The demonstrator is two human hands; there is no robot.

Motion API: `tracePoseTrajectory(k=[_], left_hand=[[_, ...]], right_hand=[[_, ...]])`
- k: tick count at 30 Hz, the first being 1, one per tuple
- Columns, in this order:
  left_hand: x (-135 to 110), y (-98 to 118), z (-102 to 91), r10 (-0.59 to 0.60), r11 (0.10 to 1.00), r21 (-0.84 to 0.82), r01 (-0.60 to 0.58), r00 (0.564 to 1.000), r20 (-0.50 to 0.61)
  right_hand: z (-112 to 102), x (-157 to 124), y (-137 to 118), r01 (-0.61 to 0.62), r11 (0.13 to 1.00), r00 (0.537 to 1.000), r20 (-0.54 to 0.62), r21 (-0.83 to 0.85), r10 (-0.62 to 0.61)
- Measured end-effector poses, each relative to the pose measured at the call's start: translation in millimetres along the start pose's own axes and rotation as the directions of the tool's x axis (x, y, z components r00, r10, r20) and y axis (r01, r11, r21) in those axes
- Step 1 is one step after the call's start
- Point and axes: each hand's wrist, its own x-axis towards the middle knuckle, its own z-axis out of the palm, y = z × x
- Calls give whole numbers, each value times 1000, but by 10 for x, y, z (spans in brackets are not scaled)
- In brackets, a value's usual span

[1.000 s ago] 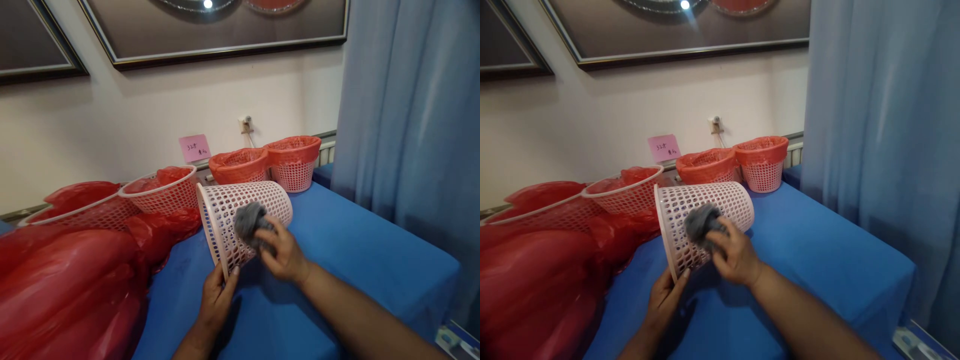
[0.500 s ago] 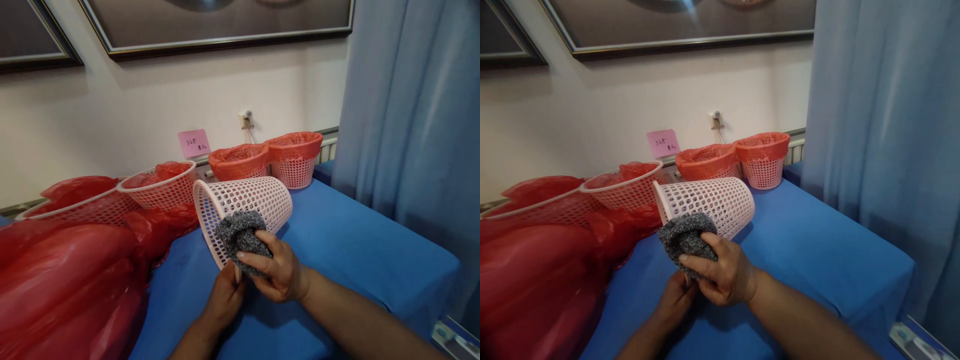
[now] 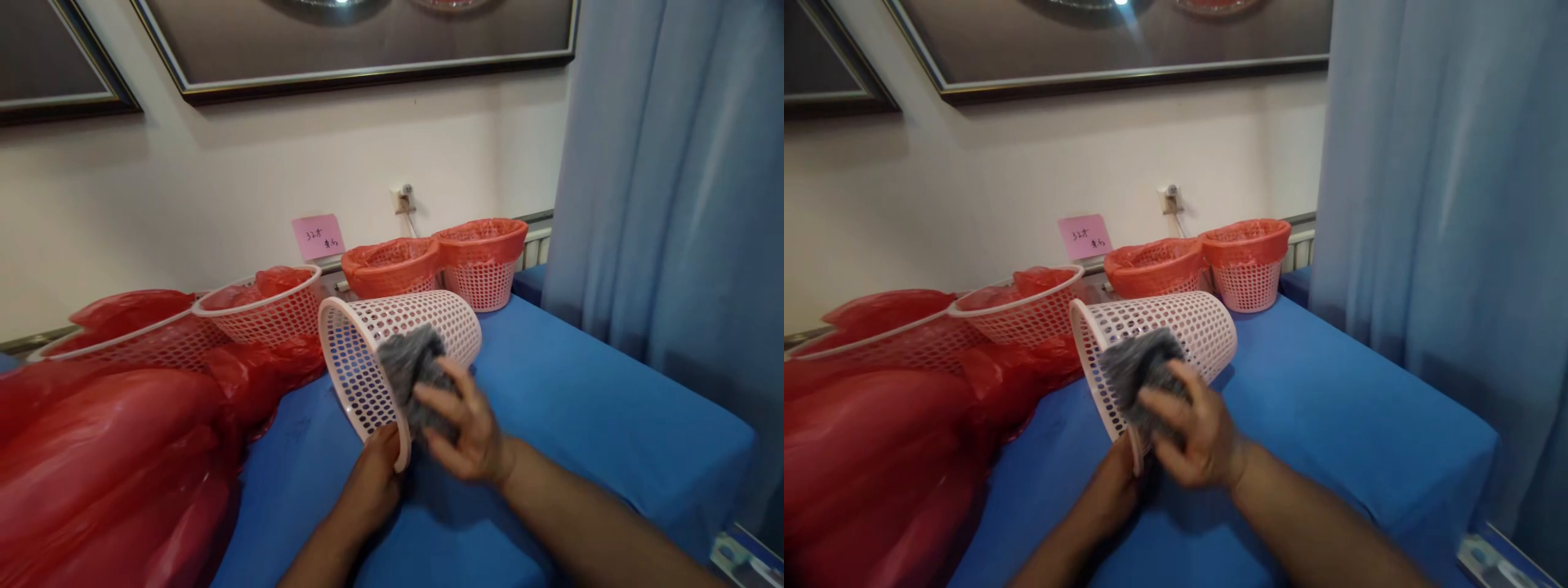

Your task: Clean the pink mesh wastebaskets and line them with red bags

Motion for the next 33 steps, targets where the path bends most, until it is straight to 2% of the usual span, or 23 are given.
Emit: tracePoseTrajectory(k=[1, 3, 6, 8, 9, 10, 11, 13, 14, 15, 16, 17, 18, 20, 21, 23, 25, 29, 31, 33], left_hand=[[-5, 17, -3, -18, 999, -35, 18, 1000, -8], [-21, 62, -16, -82, 991, -110, 80, 997, -13], [-43, 142, -43, -165, 969, -199, 147, 983, -78], [-48, 177, -57, -191, 962, -223, 156, 971, -142], [-50, 184, -62, -202, 960, -228, 162, 965, -165], [-51, 183, -65, -208, 960, -225, 167, 962, -174], [-53, 174, -67, -205, 963, -210, 168, 965, -166], [-58, 138, -65, -164, 978, -148, 145, 978, -130], [-61, 116, -60, -136, 986, -111, 124, 985, -105], [-63, 95, -54, -111, 991, -78, 105, 990, -83], [-63, 76, -46, -93, 995, -52, 90, 994, -64], [-62, 61, -37, -82, 996, -34, 81, 995, -51], [-58, 51, -29, -78, 997, -23, 77, 996, -47], [-47, 42, -15, -76, 997, -20, 75, 996, -51], [-42, 42, -13, -83, 996, -28, 81, 996, -43], [-38, 40, -18, -108, 993, -56, 108, 994, -11], [-47, 27, -34, -137, 987, -84, 134, 990, -25], [-96, -19, -86, -170, 976, -178, 124, 948, -268], [-112, -20, -109, -200, 964, -232, 131, 930, -307], [-111, 10, -124, -230, 953, -260, 155, 929, -291]], right_hand=[[26, -24, -115, 93, 995, 995, 29, 29, -94], [61, -45, -223, 176, 983, 983, 47, 60, -179], [77, -27, -131, 155, 986, 983, 88, 62, -160], [70, -2, 51, 28, 1000, 997, 75, 13, -29], [60, 11, 173, -87, 996, 996, 25, -28, 88], [46, 26, 313, -232, 971, 972, -55, -63, 229], [27, 41, 464, -391, 918, 914, -149, -73, 377], [-22, 73, 748, -652, 758, 726, -299, -9, 620], [-46, 87, 851, -724, 688, 643, -325, 36, 694], [-64, 97, 907, -757, 650, 596, -337, 65, 728], [-74, 102, 906, -754, 654, 600, -336, 66, 726], [-72, 99, 847, -715, 698, 652, -323, 39, 686], [-60, 88, 737, -637, 771, 739, -290, -4, 608], [-10, 44, 425, -370, 927, 922, -148, -68, 357], [21, 17, 262, -211, 976, 977, -53, -57, 208], [77, -32, 6, 16, 1000, 998, 57, 6, -17], [116, -56, -113, 125, 990, 986, 102, 63, -131], [152, -48, -110, 223, 966, 947, 207, 134, -247], [155, -37, -66, 203, 972, 955, 197, 116, -223], [138, -21, 48, 60, 998, 994, 86, 25, -62]])
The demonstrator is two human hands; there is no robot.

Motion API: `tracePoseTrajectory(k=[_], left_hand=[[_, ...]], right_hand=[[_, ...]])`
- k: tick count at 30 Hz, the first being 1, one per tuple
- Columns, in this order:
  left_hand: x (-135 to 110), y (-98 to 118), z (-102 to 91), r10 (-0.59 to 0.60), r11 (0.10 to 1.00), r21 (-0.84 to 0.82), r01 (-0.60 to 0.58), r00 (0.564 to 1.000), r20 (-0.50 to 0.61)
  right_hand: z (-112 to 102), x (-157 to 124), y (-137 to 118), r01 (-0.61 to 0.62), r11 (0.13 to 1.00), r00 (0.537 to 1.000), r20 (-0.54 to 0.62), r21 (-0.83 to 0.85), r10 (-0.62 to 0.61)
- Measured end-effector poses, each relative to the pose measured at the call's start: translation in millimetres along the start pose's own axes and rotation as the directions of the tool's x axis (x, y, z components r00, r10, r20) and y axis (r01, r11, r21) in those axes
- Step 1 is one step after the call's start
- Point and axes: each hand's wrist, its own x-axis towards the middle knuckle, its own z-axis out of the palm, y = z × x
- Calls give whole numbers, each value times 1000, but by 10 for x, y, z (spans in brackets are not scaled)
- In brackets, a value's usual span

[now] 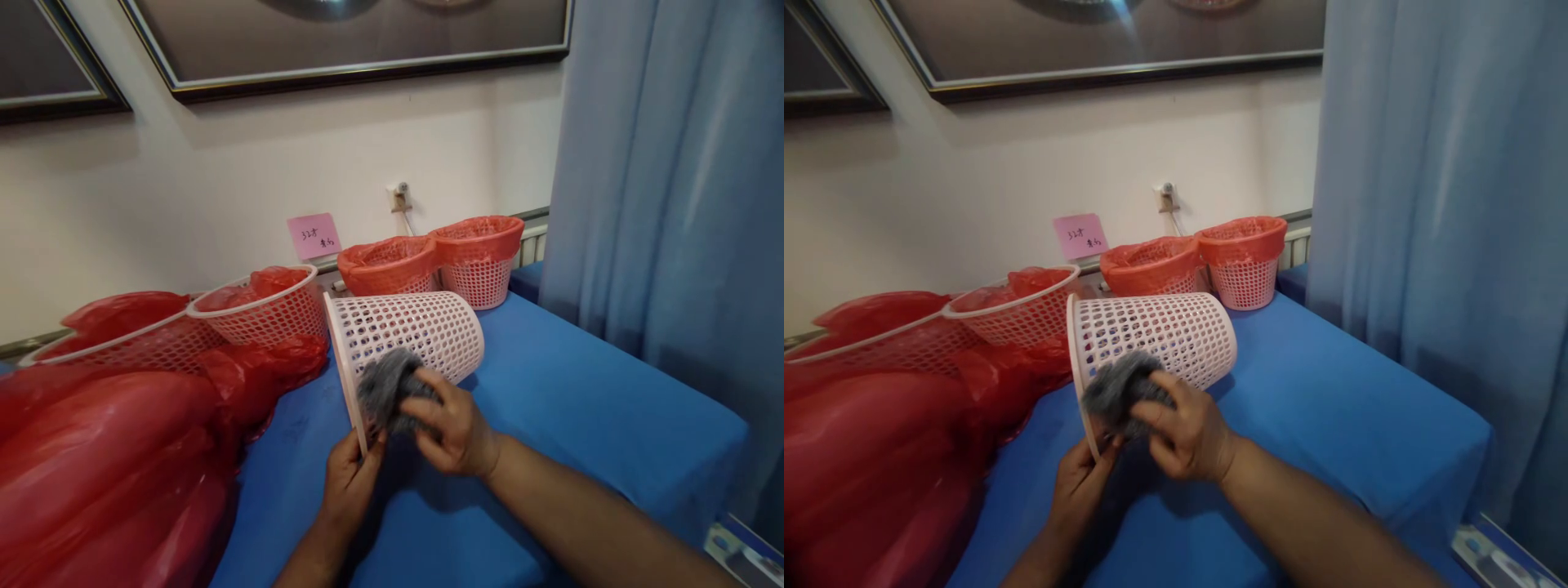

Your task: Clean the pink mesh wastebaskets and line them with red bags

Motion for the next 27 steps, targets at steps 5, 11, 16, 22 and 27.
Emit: tracePoseTrajectory(k=[5, 11, 16, 22, 27], left_hand=[[-3, 109, 38, 53, 991, 120, -62, 996, 77], [1, 61, 86, 106, 975, 179, -134, 982, 158], [3, 34, 88, 121, 978, 144, -154, 970, 211], [16, 63, 82, 82, 979, 166, -118, 974, 209], [20, 55, 109, 144, 913, 315, -260, 927, 346]], right_hand=[[-128, 16, 664, -692, 721, 674, -367, -9, 642], [-60, -16, 529, -578, 814, 797, -250, -51, 550], [97, -81, -142, 93, 996, 995, 44, 3, -93], [65, -79, 617, -600, 800, 763, -309, -8, 568], [-59, -48, 927, -772, 626, 563, -337, 111, 755]])
